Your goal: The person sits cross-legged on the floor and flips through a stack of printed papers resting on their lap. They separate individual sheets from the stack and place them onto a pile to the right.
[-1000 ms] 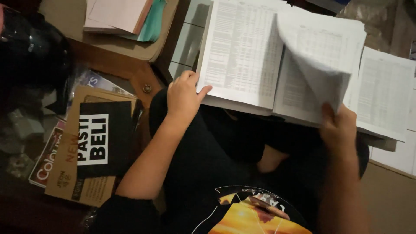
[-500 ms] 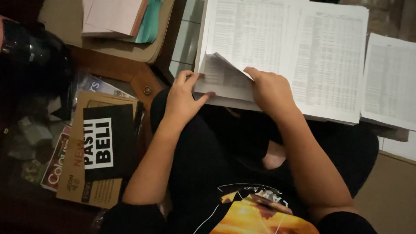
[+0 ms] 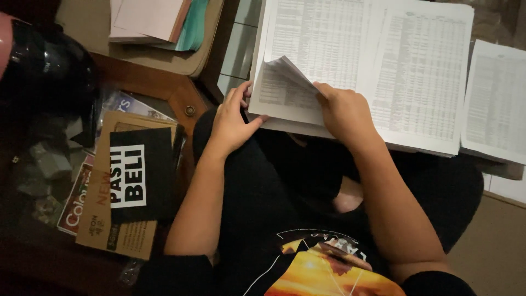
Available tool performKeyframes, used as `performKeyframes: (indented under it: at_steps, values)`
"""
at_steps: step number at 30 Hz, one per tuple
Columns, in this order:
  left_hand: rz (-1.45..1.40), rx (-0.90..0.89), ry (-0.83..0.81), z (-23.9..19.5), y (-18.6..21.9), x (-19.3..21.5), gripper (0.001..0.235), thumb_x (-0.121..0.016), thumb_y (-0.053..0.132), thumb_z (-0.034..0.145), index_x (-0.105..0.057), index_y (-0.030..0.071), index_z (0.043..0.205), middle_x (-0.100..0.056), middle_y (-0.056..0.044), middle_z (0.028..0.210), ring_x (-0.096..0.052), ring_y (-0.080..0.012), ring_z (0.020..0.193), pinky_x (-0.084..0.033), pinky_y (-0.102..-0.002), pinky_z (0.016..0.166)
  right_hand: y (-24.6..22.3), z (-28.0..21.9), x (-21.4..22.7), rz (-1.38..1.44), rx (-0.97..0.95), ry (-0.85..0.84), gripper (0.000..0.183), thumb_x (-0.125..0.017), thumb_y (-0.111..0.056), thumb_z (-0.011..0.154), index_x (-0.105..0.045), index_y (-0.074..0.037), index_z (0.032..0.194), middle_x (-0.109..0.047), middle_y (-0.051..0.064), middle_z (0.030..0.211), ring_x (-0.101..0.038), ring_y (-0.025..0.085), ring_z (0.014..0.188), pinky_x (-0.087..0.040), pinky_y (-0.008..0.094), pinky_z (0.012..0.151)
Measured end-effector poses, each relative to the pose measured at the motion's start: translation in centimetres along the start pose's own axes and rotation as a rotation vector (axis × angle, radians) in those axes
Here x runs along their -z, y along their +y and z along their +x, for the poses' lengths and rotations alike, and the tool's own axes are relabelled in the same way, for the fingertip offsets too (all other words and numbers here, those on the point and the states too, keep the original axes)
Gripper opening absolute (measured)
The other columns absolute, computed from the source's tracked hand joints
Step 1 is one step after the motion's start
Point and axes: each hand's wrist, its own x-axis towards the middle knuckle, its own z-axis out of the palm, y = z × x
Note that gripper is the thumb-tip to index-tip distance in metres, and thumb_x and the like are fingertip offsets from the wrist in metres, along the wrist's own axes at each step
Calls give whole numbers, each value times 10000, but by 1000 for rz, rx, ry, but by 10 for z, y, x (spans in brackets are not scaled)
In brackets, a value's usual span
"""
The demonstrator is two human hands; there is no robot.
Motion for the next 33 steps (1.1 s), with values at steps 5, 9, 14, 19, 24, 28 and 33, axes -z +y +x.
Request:
performKeyframes:
  at_steps: [5,9,14,19,24,28,33]
  values:
    - [-36,5,-11,2,-6,-1,826,-886,271,769,-491,56,1462,-613,-126,1252,-662,-319,1097,-484,-477,991,-3,-3,2,25,6,10,273,-502,-175,1075,-712,-123,1242,-735,181,772,-735,445,754,-574,538,704]
    - [-78,-7,-1,-2,-7,2,725,-866,255,808,-537,80,1430,-637,-92,1240,-669,-277,1086,-484,-447,985,-4,-4,4,70,-1,50,241,-534,-186,1071,-721,-137,1214,-716,166,730,-725,442,721,-570,537,674]
    - [-135,-48,-14,-7,-2,7,479,-739,104,902,-615,108,1364,-632,-78,1275,-671,-286,1102,-509,-451,991,-5,-7,8,105,20,66,221,-543,-203,1086,-728,-93,1135,-696,177,698,-719,446,709,-569,533,663]
    - [-205,-78,1,-6,-5,14,473,-728,117,925,-613,96,1384,-622,-109,1310,-636,-295,1191,-526,-441,1004,-6,-7,12,118,10,59,242,-527,-179,1089,-736,-89,1172,-709,162,705,-731,423,713,-578,510,683]
    - [24,-273,-99,3,3,36,290,-758,118,925,-720,66,1208,-617,-151,1291,-601,-369,1229,-547,-449,977,-8,-8,14,109,27,46,270,-529,-178,1070,-719,-79,1235,-709,204,725,-720,463,724,-565,552,675]
    - [302,-409,-309,24,2,42,142,-727,133,952,-749,50,1065,-716,-124,1114,-677,-329,1097,-541,-416,943,-9,-7,15,143,24,35,298,-536,-180,1068,-706,-103,1301,-720,210,759,-717,483,758,-559,565,685]
    - [441,-414,-408,44,7,43,89,-738,128,931,-741,40,915,-755,-115,983,-716,-347,956,-553,-449,857,3,-4,-1,127,10,43,299,-519,-184,1083,-701,-124,1313,-732,188,773,-731,453,761,-568,540,690]
